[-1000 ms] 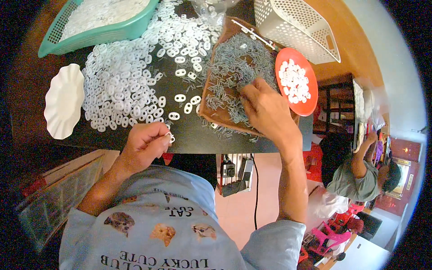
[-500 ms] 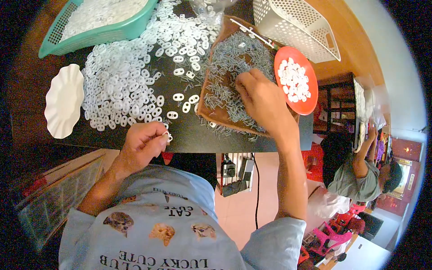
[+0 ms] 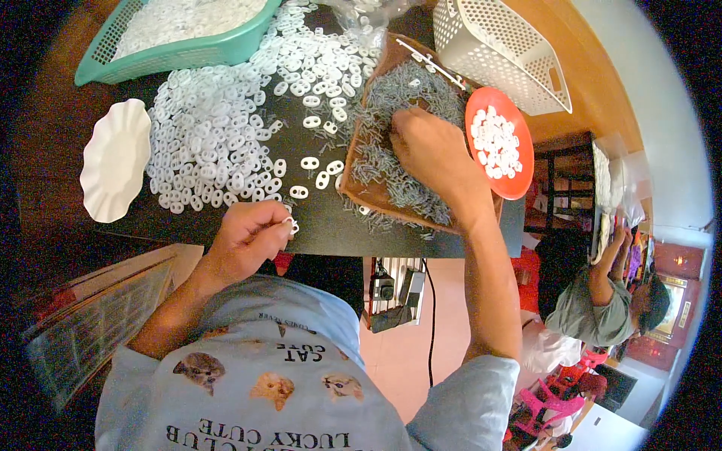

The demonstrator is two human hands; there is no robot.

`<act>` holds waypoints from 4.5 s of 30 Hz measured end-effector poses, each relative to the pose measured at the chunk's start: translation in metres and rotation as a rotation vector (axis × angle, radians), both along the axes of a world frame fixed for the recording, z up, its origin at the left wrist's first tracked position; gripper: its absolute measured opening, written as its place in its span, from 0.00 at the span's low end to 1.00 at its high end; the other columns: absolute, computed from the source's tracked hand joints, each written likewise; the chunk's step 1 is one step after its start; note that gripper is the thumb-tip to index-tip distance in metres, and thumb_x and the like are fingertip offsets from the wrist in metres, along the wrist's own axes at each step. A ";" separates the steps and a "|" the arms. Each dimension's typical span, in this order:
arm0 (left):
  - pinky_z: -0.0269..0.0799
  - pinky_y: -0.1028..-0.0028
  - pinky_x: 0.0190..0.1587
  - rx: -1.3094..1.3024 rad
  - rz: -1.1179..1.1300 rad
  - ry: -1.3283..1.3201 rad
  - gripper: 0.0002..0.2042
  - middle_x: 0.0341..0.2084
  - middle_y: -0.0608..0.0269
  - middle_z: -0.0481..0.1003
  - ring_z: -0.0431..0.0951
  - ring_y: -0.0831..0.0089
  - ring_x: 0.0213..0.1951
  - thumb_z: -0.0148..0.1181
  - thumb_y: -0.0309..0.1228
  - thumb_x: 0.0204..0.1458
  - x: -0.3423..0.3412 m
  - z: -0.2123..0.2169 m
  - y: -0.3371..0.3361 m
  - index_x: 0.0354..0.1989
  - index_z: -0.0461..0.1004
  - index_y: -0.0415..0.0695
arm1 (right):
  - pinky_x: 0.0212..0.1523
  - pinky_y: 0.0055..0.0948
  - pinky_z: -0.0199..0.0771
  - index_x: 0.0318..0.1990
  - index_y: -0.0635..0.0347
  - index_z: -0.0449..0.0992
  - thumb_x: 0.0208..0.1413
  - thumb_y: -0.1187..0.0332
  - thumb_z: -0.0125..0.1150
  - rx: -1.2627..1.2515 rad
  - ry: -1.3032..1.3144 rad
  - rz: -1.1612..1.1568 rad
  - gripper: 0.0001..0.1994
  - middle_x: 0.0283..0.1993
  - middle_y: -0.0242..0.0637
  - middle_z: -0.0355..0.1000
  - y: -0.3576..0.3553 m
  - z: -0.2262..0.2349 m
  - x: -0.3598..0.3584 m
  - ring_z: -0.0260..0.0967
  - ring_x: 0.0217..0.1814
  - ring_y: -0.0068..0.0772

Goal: The recorder is manually assembling small white plastic tags by inserting grey plastic pins into them.

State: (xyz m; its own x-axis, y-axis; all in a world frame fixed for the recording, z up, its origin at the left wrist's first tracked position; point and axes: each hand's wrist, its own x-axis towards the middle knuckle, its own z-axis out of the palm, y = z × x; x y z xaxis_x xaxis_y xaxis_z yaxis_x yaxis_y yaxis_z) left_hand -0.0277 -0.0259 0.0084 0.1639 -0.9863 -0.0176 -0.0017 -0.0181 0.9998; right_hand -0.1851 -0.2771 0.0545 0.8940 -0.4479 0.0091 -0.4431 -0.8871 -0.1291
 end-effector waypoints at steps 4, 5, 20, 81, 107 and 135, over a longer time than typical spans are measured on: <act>0.56 0.81 0.19 -0.007 0.020 0.017 0.07 0.14 0.74 0.64 0.60 0.88 0.18 0.53 0.26 0.56 -0.001 0.001 0.001 0.28 0.70 0.37 | 0.39 0.48 0.67 0.34 0.64 0.70 0.54 0.70 0.53 -0.005 0.050 -0.026 0.06 0.34 0.49 0.70 0.002 0.003 0.002 0.69 0.39 0.56; 0.56 0.80 0.20 0.024 0.013 0.024 0.06 0.14 0.73 0.64 0.60 0.88 0.19 0.53 0.26 0.56 0.000 0.002 0.001 0.28 0.70 0.37 | 0.39 0.48 0.67 0.34 0.64 0.70 0.54 0.70 0.53 -0.003 0.050 -0.023 0.06 0.34 0.49 0.70 0.003 0.003 0.003 0.69 0.39 0.56; 0.67 0.73 0.21 -0.162 -0.182 0.100 0.06 0.22 0.62 0.74 0.73 0.75 0.20 0.54 0.30 0.52 0.004 0.101 0.037 0.29 0.73 0.41 | 0.36 0.47 0.66 0.33 0.66 0.69 0.52 0.72 0.54 -0.035 0.042 0.025 0.06 0.31 0.55 0.70 0.002 -0.001 0.000 0.68 0.36 0.59; 0.62 0.83 0.21 0.159 -0.033 0.375 0.09 0.20 0.69 0.69 0.67 0.84 0.20 0.47 0.31 0.62 0.005 0.008 -0.002 0.34 0.69 0.39 | 0.34 0.16 0.63 0.48 0.64 0.72 0.60 0.78 0.51 0.970 -0.376 -0.020 0.10 0.29 0.28 0.69 0.109 0.008 0.021 0.64 0.33 0.14; 0.59 0.78 0.24 -0.136 0.089 0.294 0.09 0.18 0.70 0.64 0.61 0.84 0.23 0.50 0.30 0.60 -0.005 -0.012 0.001 0.30 0.69 0.38 | 0.29 0.17 0.66 0.53 0.67 0.69 0.62 0.76 0.49 0.772 -0.399 0.050 0.13 0.27 0.28 0.69 0.137 0.005 0.032 0.64 0.28 0.15; 0.61 0.80 0.29 0.006 0.014 0.382 0.10 0.21 0.70 0.69 0.64 0.85 0.26 0.50 0.31 0.60 0.007 0.004 0.005 0.31 0.72 0.38 | 0.22 0.14 0.64 0.40 0.64 0.73 0.59 0.75 0.57 1.268 -0.387 -0.217 0.04 0.30 0.30 0.74 0.133 0.020 0.023 0.66 0.25 0.14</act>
State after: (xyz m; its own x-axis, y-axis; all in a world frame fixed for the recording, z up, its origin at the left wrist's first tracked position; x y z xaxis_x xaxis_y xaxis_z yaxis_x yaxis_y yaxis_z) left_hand -0.0208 -0.0206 0.0126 0.1581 -0.9837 -0.0857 0.3711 -0.0213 0.9283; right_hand -0.1617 -0.1441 0.0745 0.8386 -0.4670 -0.2803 -0.3069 0.0200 -0.9515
